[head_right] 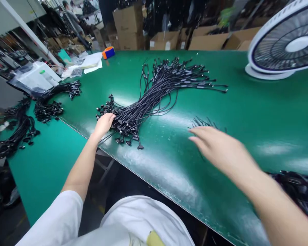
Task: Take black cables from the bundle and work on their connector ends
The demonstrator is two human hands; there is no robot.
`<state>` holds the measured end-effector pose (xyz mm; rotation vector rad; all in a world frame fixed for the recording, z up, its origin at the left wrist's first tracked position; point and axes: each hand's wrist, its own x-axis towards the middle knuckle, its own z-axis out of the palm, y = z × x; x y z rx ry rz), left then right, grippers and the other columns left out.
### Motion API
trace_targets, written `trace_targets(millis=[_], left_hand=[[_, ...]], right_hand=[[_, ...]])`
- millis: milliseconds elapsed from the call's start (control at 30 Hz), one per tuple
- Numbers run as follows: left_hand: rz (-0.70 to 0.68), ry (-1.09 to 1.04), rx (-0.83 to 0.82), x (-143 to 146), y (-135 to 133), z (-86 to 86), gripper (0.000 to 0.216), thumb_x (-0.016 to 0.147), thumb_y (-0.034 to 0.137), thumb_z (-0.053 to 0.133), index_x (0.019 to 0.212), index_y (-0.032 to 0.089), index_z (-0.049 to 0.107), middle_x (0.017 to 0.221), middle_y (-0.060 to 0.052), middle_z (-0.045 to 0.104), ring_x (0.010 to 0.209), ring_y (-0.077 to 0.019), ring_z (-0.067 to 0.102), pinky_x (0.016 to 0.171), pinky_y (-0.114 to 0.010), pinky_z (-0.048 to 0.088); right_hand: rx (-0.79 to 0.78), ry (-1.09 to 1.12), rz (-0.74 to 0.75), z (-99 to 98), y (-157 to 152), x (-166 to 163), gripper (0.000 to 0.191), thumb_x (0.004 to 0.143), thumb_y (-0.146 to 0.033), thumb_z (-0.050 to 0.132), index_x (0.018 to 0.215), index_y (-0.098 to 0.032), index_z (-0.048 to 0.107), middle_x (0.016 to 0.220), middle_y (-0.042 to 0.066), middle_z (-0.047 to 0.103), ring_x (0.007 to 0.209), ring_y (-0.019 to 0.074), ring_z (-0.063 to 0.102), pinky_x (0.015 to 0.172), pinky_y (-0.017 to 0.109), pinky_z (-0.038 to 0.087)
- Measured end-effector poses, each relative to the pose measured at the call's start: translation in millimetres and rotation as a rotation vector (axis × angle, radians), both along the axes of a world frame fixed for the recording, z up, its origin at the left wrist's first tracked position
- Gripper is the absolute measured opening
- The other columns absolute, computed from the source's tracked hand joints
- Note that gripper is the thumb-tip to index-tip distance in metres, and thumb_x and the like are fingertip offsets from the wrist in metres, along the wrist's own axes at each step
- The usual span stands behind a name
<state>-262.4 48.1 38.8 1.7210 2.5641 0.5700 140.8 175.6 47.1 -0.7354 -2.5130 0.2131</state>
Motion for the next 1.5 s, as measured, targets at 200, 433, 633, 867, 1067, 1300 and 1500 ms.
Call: trace_targets(millis=[200,433,633,867,1067,1300,1500], left_hand=[[0.010,0.051,0.003,-28,9,9.9,0.022,0.093,0.024,0.049,0.104,0.016,0.066,0.119,-0.013,0.063,0.111,-0.0253,0.055,0.098,-0.035,0.039],[-0.032,-0.072,0.218,16,-4,72.3,0.027,0.097,0.034,0.041,0.099,0.020,0.064,0.070,-0.001,0.063,0.066,-0.0161,0.058,0.067,-0.026,0.041],[-0.205,-0.497,0.142,52,-97,150.8,0.031,0.091,0.043,0.053,0.110,0.022,0.067,0.055,0.005,0.051,0.045,-0.0098,0.042,0.044,-0.021,0.032],[-0.085,-1.093,0.555,-36,-156,99.1,0.019,0.079,0.033,0.072,0.079,0.014,0.066,0.047,0.008,0.046,0.039,-0.0038,0.038,0.043,-0.016,0.039],[-0.359,-1.800,0.852,1,-143,91.7,0.023,0.085,0.031,0.069,0.077,0.016,0.054,0.054,0.010,0.053,0.030,0.0012,0.035,0.029,-0.008,0.029],[-0.455,-1.531,1.165,17,-181,132.5,0.006,0.086,0.032,0.067,0.083,0.030,0.063,0.060,0.022,0.065,0.027,0.0017,0.040,0.027,-0.006,0.034],[-0.122,-0.984,0.839,60,-158,101.0,0.021,0.086,0.042,0.065,0.096,0.024,0.071,0.088,0.003,0.075,0.073,-0.0091,0.070,0.060,-0.015,0.056]], right_hand=[[-0.161,-0.226,0.217,26.5,-10,-147,0.031,0.098,-0.025,0.042,0.116,-0.018,0.065,0.118,0.008,0.067,0.106,0.0232,0.064,0.092,0.038,0.052],[-0.096,-0.050,0.260,48.3,-14,-225,0.052,0.095,-0.023,0.048,0.146,-0.016,0.038,0.146,0.012,0.045,0.124,0.0208,0.053,0.098,0.032,0.048],[-0.105,-0.184,0.044,65.7,62,-257,0.029,0.096,-0.025,0.042,0.099,-0.012,0.068,0.099,0.014,0.067,0.093,0.0224,0.061,0.083,0.033,0.046],[0.074,0.150,-0.020,107.6,113,-187,0.025,0.093,-0.034,0.049,0.082,-0.016,0.063,0.096,0.011,0.064,0.097,0.0253,0.054,0.090,0.041,0.040],[-0.787,0.457,0.531,127.5,18,-189,0.042,0.096,-0.055,0.041,0.084,-0.018,0.057,0.084,0.004,0.065,0.078,0.0122,0.060,0.080,0.029,0.048],[-0.693,0.638,0.435,182.4,-10,-143,0.016,0.097,-0.030,0.049,0.091,-0.017,0.057,0.056,-0.009,0.034,0.047,0.0055,0.032,0.051,0.020,0.036],[-0.132,-0.144,0.255,110.4,-80,-85,0.013,0.090,-0.026,0.057,0.083,-0.018,0.064,0.076,0.002,0.063,0.064,0.0121,0.054,0.056,0.024,0.034]])
